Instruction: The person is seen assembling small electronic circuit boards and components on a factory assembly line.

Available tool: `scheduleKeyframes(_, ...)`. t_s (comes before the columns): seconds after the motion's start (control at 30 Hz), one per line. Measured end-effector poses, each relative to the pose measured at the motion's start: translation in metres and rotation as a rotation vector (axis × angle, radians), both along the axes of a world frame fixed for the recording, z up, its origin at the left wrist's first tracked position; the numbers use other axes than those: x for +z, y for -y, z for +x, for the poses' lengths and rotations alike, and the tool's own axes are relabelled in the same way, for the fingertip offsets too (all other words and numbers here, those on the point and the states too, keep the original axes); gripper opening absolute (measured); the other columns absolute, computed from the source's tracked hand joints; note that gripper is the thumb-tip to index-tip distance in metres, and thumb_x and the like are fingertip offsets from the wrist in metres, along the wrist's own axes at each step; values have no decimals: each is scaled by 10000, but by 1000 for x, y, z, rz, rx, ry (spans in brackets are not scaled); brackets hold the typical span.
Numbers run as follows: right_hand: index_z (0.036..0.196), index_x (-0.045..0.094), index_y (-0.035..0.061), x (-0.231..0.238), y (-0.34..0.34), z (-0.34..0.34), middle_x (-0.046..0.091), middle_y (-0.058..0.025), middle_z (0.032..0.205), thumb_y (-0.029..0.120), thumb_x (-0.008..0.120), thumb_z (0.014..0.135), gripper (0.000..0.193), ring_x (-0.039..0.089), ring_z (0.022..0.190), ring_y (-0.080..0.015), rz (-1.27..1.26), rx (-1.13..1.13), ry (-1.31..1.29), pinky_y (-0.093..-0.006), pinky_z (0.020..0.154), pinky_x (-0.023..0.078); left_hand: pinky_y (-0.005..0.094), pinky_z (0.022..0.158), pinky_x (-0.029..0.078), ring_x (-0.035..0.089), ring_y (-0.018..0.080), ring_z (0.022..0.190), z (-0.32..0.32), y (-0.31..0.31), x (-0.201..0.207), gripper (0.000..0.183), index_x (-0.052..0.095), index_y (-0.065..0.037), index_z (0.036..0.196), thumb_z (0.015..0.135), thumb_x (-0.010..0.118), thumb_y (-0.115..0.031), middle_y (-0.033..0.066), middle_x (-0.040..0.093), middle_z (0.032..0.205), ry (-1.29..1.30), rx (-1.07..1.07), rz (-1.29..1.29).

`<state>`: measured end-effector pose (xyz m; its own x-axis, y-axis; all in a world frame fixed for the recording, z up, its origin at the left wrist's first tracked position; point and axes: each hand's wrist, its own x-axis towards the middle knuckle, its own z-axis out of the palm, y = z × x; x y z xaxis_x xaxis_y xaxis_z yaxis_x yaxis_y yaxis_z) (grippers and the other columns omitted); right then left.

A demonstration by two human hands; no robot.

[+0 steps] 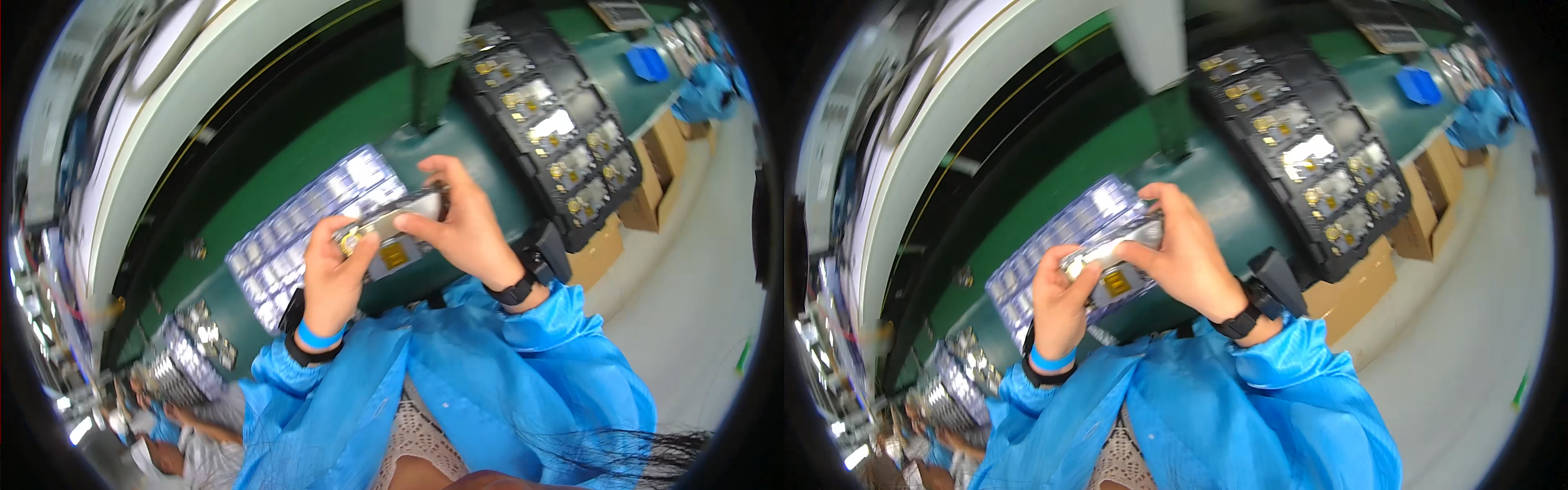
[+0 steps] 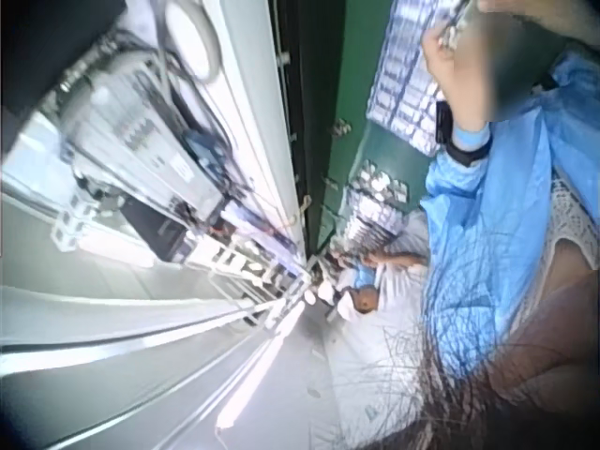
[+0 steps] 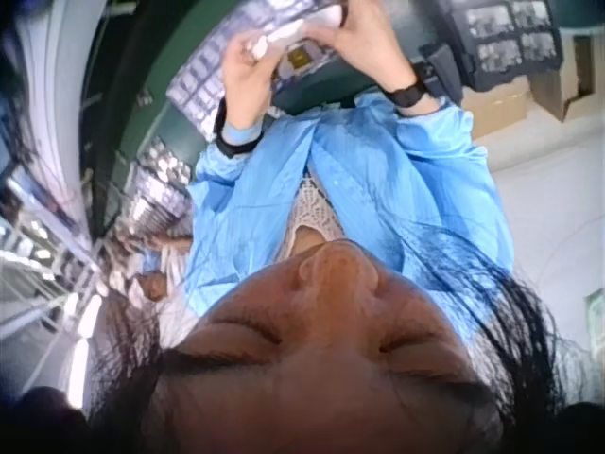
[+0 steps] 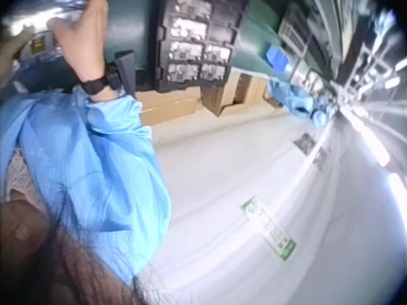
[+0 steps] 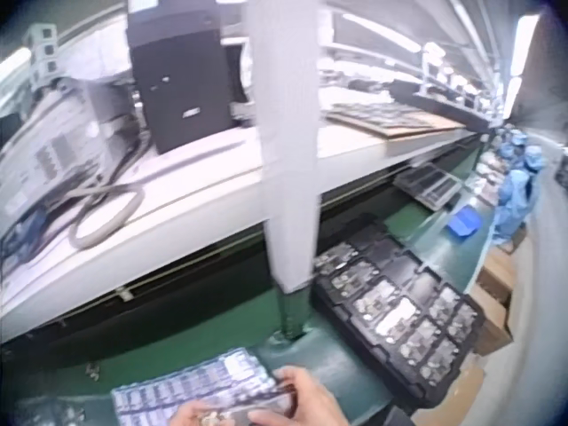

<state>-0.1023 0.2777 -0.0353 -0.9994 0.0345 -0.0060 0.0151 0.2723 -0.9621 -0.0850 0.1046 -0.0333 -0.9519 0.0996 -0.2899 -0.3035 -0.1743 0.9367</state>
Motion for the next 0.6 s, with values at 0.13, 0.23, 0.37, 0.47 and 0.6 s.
scheduleKeyframes(0.13, 1097, 426, 14, -17, -26, 1, 548, -100, 848, 117, 638, 777, 397, 550, 623, -119, -415, -16, 260, -252, 481, 457, 248, 714, 458, 563, 124, 818, -9, -23, 2, 224, 444, -39, 1041, 837, 519, 18, 75, 572, 918, 20, 78, 85)
scheduleKeyframes(0.23, 1055, 465, 40, -21, -38, -1, 572, -49, 779, 53, 539, 836, 232, 556, 585, -85, -543, -6, 299, -214, 461, 483, 235, 687, 449, 549, 103, 786, -17, -35, -4, 159, 444, -37, 995, 855, 514, -8, 67, 569, 881, 56, 25, 114)
scheduleKeyframes(0.37, 1030, 493, 36, -23, -58, -7, 583, -45, 770, 59, 544, 834, 203, 557, 585, -81, -539, 4, 305, -212, 461, 484, 210, 648, 439, 534, 76, 742, -25, -55, -14, 110, 445, -34, 961, 871, 508, -37, 52, 562, 836, 10, 25, 69)
scheduleKeyframes(0.47, 1039, 496, 34, -30, -71, -14, 581, -42, 782, 61, 546, 834, 212, 557, 590, -83, -591, -10, 344, -215, 466, 488, 209, 653, 440, 531, 71, 737, -31, -64, -24, 125, 435, -35, 977, 875, 506, -46, 59, 567, 851, -17, 29, 50)
scheduleKeyframes(0.6, 1162, 456, 16, -20, -134, -31, 603, -71, 892, 90, 551, 846, 339, 567, 578, -105, -334, -262, 369, -230, 504, 497, 332, 787, 480, 576, 180, 874, -37, -74, -21, 301, 357, -82, 1157, 898, 493, -156, 120, 548, 1037, 133, -213, 113)
